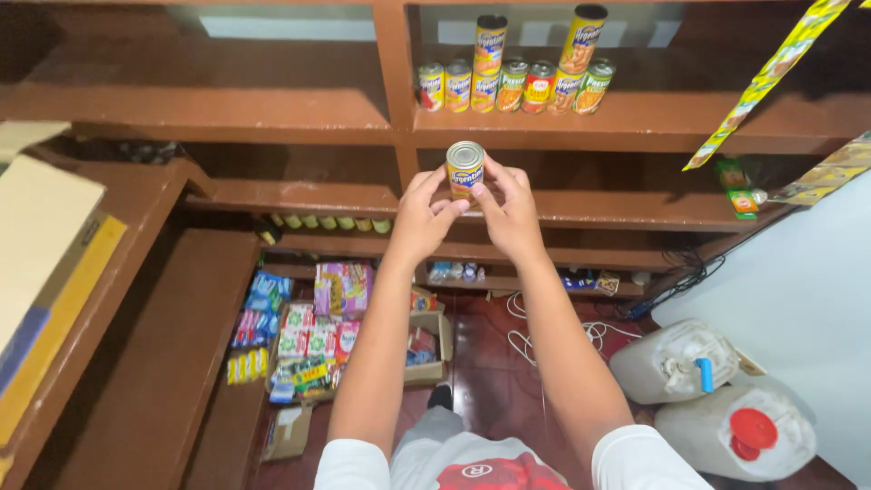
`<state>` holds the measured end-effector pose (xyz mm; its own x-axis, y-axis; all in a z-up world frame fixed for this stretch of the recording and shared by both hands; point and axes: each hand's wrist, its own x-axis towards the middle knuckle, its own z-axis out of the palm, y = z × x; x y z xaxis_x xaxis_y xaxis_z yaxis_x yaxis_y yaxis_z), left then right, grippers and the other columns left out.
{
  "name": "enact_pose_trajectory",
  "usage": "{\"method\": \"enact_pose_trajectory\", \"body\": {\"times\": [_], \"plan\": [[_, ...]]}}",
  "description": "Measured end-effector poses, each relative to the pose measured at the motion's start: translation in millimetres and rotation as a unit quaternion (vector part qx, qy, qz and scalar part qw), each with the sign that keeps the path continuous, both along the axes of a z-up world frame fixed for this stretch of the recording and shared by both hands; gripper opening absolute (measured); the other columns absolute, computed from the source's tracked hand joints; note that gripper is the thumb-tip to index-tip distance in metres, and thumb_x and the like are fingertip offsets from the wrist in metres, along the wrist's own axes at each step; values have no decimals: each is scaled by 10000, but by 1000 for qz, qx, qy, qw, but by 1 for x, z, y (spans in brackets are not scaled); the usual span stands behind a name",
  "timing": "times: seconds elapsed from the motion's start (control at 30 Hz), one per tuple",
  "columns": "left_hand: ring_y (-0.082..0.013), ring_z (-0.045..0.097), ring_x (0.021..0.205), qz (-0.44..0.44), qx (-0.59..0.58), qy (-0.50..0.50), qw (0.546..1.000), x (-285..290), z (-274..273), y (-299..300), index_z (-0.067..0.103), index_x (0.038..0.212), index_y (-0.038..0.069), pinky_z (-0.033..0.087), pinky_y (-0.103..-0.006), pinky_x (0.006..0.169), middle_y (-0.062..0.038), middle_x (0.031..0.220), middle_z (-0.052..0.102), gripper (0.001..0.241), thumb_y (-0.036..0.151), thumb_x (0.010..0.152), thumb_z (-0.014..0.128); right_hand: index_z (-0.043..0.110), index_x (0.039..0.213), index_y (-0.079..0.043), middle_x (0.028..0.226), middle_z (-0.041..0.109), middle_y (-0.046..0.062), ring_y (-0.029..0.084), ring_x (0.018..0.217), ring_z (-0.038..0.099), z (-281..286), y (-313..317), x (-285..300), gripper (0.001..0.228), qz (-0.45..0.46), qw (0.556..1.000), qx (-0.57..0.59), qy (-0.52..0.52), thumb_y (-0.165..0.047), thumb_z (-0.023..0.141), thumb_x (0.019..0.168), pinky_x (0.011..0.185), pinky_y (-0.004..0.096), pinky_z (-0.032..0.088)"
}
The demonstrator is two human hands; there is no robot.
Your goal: Organize and restock canned goods on wooden shelves in a grocery store.
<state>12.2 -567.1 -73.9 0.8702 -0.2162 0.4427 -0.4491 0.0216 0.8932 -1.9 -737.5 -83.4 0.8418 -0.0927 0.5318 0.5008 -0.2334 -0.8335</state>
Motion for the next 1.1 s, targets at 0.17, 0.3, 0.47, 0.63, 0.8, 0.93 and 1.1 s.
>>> {"method": "enact_pose_trajectory", "body": {"times": [0.17, 0.3, 0.47, 0.63, 0.8, 0.93, 1.1], "plan": [[-223, 718, 1093, 69, 62, -57, 994, 61, 5, -9, 615, 1335, 8, 630, -329, 898, -134, 1224, 658, 538, 10, 836, 814, 568, 1466, -63, 1129, 587, 75, 165, 1055, 636, 8, -3, 47, 507, -25, 999, -31, 10, -93, 691, 975, 960, 301, 542], [-213, 749, 1059, 55, -32, -70, 995, 130, 2, -21, 604, 1281, -20, 640, -321, 894, -131, 1211, 679, 462, -25, 850, 770, 632, 1401, -23, 1134, 643, 71, 186, 1064, 648, 23, -4, 89, 421, -38, 999, -27, 19, -64, 689, 986, 975, 306, 535], [-237, 731, 1000, 115, 17, -94, 989, 188, 15, -32, 610, 1210, -31, 622, -330, 837, -147, 1151, 642, 422, -59, 818, 763, 638, 1363, 15, 1428, 541, 79, 205, 1286, 602, -3, -8, 152, 374, 36, 999, 2, -24, -29, 657, 992, 1073, 316, 503], [-282, 711, 977, 167, 56, -118, 977, 233, 12, -44, 628, 1185, -26, 593, -355, 843, -168, 1108, 645, 415, -56, 796, 770, 545, 1416, 3, 1436, 424, 106, 220, 1347, 496, 12, -2, 167, 516, 28, 999, -21, -5, -14, 676, 917, 1067, 338, 520], [-330, 696, 1002, 175, 67, -102, 977, 269, 18, -52, 620, 1138, -9, 582, -402, 864, -204, 1099, 620, 406, 39, 786, 815, 541, 1466, -18, 1545, 463, 109, 188, 1394, 470, 15, -24, 189, 580, 116, 992, -40, 22, 29, 639, 896, 1086, 341, 470], [-431, 627, 1054, 223, 127, -154, 954, 290, 16, -58, 605, 1195, -28, 517, -475, 917, -239, 1103, 631, 473, 88, 805, 845, 571, 1428, -31, 1384, 632, 92, 158, 1257, 607, -1, -41, 182, 510, 146, 985, 26, 93, -14, 632, 922, 1067, 322, 507], [-432, 636, 1102, 206, 158, -129, 957, 297, 7, -56, 636, 1262, -7, 515, -479, 968, -250, 1134, 671, 464, 83, 836, 795, 665, 1303, 11, 1251, 716, 65, 136, 1142, 647, -5, -49, 166, 346, 105, 986, 36, 128, -53, 654, 963, 1010, 296, 514]]}}
